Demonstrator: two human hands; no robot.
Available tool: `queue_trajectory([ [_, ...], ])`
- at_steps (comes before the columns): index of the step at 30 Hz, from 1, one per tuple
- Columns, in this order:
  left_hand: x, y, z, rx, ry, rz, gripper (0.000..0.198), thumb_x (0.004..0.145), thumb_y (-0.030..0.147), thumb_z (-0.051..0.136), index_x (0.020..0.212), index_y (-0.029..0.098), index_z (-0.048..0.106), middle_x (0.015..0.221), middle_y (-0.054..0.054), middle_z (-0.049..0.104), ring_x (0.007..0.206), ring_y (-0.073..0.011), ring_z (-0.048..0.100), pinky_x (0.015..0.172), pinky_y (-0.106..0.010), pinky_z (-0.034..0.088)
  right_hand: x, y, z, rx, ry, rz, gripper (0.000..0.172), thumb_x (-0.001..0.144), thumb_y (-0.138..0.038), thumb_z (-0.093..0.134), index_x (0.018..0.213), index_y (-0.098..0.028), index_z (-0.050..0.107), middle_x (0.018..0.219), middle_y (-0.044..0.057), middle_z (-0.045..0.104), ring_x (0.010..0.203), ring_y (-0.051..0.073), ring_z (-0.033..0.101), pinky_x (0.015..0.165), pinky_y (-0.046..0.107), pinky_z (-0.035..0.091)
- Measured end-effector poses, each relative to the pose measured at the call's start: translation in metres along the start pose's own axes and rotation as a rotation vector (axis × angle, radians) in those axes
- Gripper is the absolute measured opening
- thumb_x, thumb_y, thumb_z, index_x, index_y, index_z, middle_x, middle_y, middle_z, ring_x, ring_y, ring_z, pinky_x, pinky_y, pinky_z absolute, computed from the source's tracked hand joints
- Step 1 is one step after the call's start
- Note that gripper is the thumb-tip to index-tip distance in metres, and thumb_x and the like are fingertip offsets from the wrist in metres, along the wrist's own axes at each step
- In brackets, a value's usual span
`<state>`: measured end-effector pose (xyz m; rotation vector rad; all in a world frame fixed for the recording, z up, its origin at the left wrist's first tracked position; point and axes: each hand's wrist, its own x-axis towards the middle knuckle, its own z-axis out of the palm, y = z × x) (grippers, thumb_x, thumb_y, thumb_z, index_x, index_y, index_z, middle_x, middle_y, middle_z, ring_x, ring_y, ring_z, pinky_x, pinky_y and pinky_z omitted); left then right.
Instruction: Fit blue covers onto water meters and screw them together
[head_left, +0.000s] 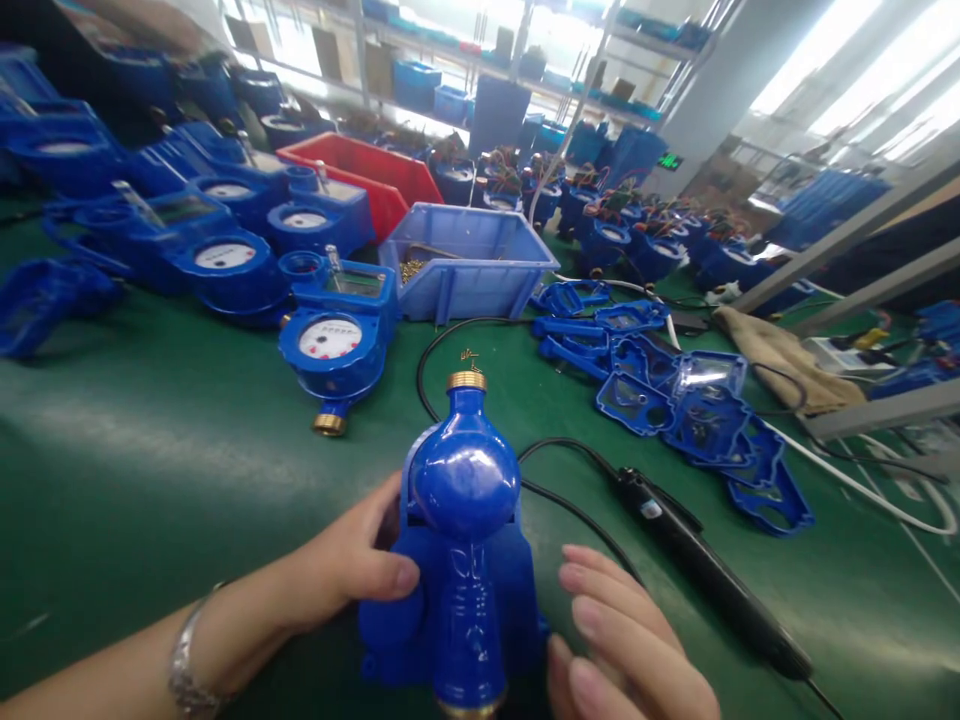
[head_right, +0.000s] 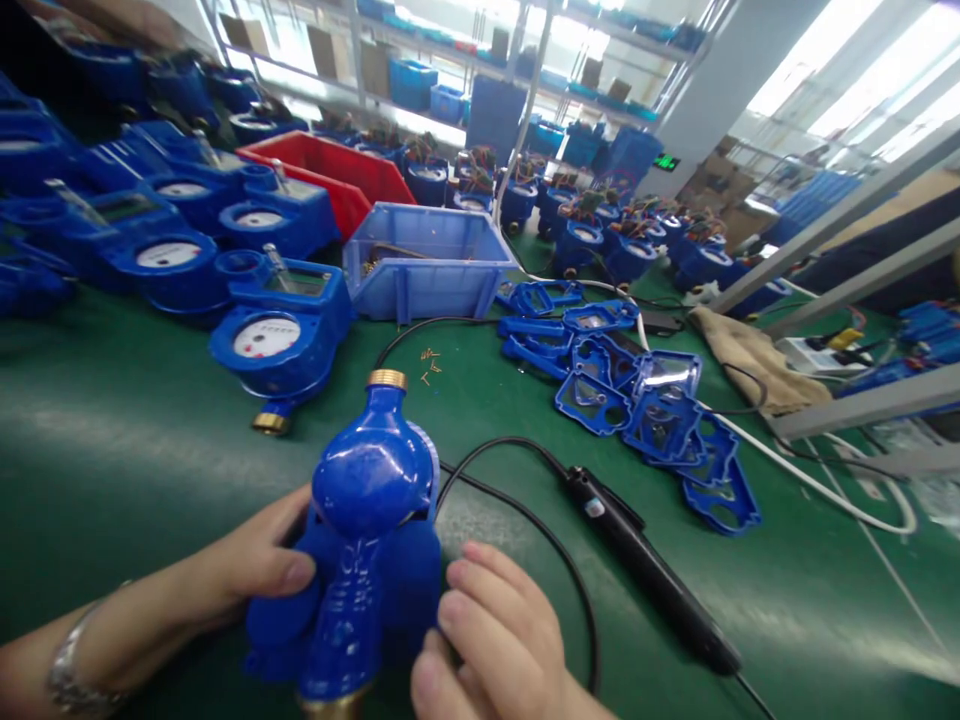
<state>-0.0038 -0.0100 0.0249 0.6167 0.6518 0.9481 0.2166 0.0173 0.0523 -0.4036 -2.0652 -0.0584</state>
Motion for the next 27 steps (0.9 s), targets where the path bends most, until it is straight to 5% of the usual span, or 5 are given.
queue_trajectory([
  [5,-0.003,-0.001,-0.001,0.085,0.04,-0.017,0.084,0.061,0.038,0.079,0.133,0.019,0.041,0.118,-0.014,0.063,0.111,-0.0345,0.056,0.094,-0.043,0.042,0.054,-0.008,-0.004,-0.03,-0.544,-0.116,0.01,0.088,-0.029,0.053,0.086,-0.027,0.062,0.09,-0.003,0.07,0.059,0.015,0.061,0.05,0.03,0.053],
  [8,-0.003,-0.002,0.001,0.099,0.052,0.022,0.078,0.06,0.04,0.079,0.128,0.018,0.047,0.117,-0.013,0.064,0.108,-0.0326,0.058,0.093,-0.041,0.041,0.063,-0.01,0.002,-0.04,-0.66,-0.209,0.019,0.088,-0.03,0.048,0.09,-0.024,0.065,0.097,0.0,0.07,0.061,0.016,0.06,0.05,0.032,0.05],
  [15,0.005,-0.007,-0.003,0.016,0.333,-0.086,0.036,0.076,0.045,0.066,0.097,0.015,0.065,0.091,-0.005,0.071,0.09,-0.0221,0.062,0.084,-0.033,0.045,0.064,0.008,0.017,-0.184,-0.789,-0.253,0.017,0.084,-0.012,0.047,0.076,-0.017,0.061,0.084,0.006,0.068,0.055,0.016,0.057,0.05,0.03,0.043],
  [27,0.005,0.003,-0.013,-0.178,0.26,-0.221,0.03,0.077,0.04,0.067,0.09,0.013,0.069,0.08,-0.007,0.074,0.072,-0.0176,0.065,0.075,-0.031,0.05,0.062,0.002,0.026,-0.152,-0.731,-0.055,0.025,0.094,-0.02,0.038,0.084,-0.015,0.06,0.089,0.006,0.067,0.063,0.014,0.058,0.054,0.027,0.041],
])
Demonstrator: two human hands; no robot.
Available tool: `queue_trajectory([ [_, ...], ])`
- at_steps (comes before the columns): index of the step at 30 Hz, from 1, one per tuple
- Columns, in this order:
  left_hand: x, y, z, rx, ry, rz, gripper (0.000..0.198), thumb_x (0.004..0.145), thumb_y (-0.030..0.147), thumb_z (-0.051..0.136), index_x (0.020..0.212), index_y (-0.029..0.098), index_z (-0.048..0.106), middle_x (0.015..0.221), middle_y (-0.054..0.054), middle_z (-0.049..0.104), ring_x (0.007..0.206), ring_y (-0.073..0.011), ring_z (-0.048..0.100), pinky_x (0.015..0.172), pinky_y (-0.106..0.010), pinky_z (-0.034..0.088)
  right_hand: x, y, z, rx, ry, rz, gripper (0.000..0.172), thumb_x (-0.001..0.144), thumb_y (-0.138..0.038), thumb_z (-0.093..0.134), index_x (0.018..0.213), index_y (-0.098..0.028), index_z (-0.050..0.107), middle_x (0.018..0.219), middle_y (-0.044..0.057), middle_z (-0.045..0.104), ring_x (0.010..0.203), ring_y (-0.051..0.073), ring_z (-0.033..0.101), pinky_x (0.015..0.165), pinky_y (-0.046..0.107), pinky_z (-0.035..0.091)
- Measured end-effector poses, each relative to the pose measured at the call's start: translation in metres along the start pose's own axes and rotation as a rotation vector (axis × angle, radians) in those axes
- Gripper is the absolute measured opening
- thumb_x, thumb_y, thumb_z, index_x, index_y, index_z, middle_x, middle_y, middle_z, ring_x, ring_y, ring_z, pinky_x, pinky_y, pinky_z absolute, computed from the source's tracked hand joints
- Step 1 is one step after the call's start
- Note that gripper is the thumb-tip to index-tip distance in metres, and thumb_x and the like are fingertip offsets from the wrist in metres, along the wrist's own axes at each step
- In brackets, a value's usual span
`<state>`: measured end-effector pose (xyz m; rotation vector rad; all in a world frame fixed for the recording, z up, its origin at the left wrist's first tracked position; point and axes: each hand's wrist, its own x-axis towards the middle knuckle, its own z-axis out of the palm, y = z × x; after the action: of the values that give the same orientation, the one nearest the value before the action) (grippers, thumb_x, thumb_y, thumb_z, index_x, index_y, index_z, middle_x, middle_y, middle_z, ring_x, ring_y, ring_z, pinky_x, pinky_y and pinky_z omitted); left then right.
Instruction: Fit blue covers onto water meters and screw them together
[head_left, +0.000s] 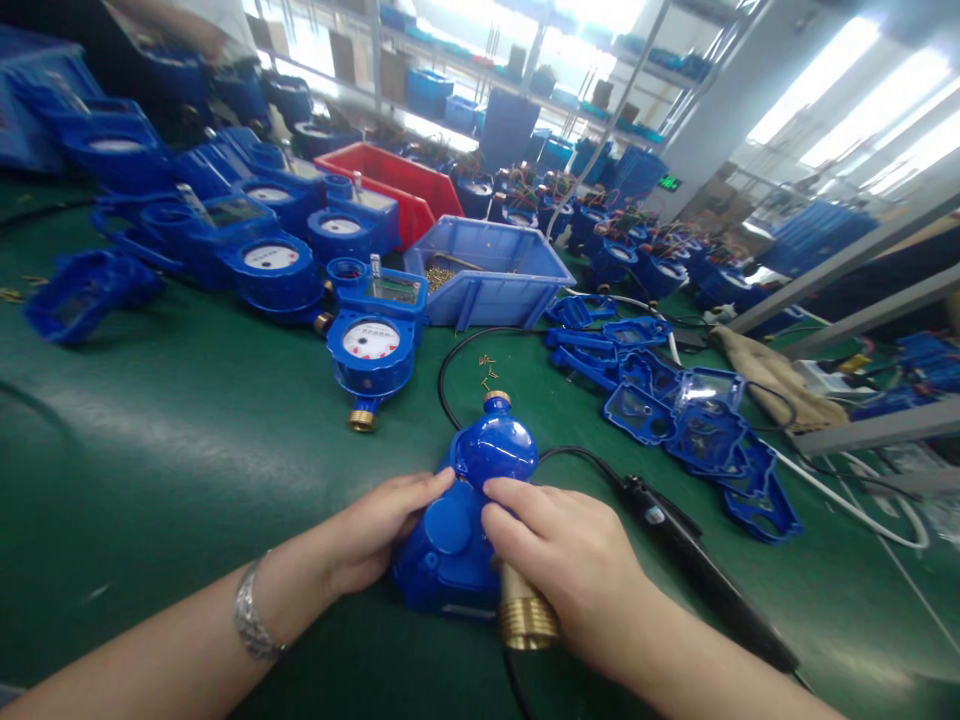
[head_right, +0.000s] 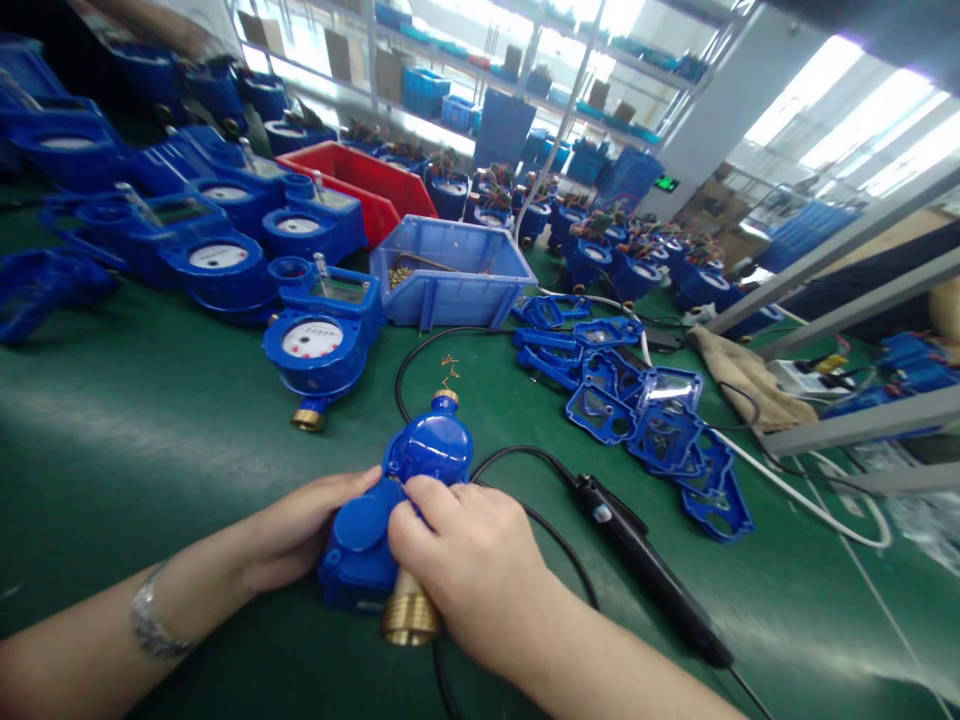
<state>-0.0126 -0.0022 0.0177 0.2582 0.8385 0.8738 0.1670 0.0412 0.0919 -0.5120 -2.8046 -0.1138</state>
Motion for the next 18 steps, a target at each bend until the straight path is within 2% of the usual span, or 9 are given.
queue_trajectory([
  [4,0.001,0.0,0.001,0.04,-0.014,0.047,0.032,0.079,0.042,0.064,0.092,0.013,0.069,0.082,-0.007,0.074,0.074,-0.0184,0.065,0.076,-0.03,0.048,-0.002,0.003,0.001,-0.07,0.051,-0.08,0.024,0.091,-0.016,0.04,0.082,-0.014,0.062,0.087,0.007,0.068,0.062,0.015,0.058,0.056,0.029,0.042],
  [7,0.0,-0.001,0.004,0.048,-0.023,0.032,0.033,0.08,0.044,0.062,0.092,0.014,0.068,0.084,-0.007,0.074,0.078,-0.0194,0.065,0.078,-0.031,0.046,-0.003,0.006,-0.002,-0.056,0.06,-0.056,0.025,0.092,-0.018,0.04,0.083,-0.015,0.062,0.09,0.007,0.068,0.063,0.014,0.058,0.056,0.028,0.042],
  [10,-0.001,-0.001,0.005,0.028,0.019,0.024,0.029,0.079,0.044,0.064,0.08,0.015,0.067,0.067,-0.001,0.07,0.066,-0.016,0.062,0.073,-0.029,0.046,-0.001,0.007,-0.007,0.007,0.035,0.025,0.029,0.095,-0.022,0.036,0.084,-0.016,0.062,0.09,0.005,0.067,0.062,0.013,0.058,0.053,0.027,0.041],
  [13,-0.003,-0.001,0.006,-0.012,0.051,0.012,0.038,0.074,0.053,0.065,0.065,0.016,0.062,0.051,0.004,0.061,0.052,-0.0124,0.055,0.061,-0.025,0.044,0.004,0.005,-0.006,-0.006,-0.012,0.039,0.024,0.093,-0.019,0.039,0.083,-0.016,0.061,0.087,0.005,0.067,0.058,0.014,0.057,0.05,0.028,0.039],
  [15,-0.005,0.0,0.007,-0.042,0.006,0.007,0.04,0.069,0.056,0.067,0.065,0.017,0.063,0.056,0.002,0.064,0.055,-0.0136,0.057,0.062,-0.026,0.044,0.008,0.0,-0.002,-0.024,-0.053,0.034,0.018,0.09,-0.019,0.044,0.083,-0.017,0.059,0.086,0.005,0.066,0.057,0.015,0.056,0.049,0.029,0.039],
  [18,-0.007,0.0,0.005,-0.034,-0.045,0.038,0.027,0.068,0.041,0.075,0.077,0.016,0.067,0.072,-0.001,0.072,0.072,-0.0185,0.063,0.075,-0.029,0.045,0.016,-0.009,0.002,-0.005,-0.125,0.069,0.006,0.085,-0.021,0.053,0.081,-0.018,0.057,0.084,0.005,0.066,0.058,0.016,0.056,0.05,0.029,0.04],
])
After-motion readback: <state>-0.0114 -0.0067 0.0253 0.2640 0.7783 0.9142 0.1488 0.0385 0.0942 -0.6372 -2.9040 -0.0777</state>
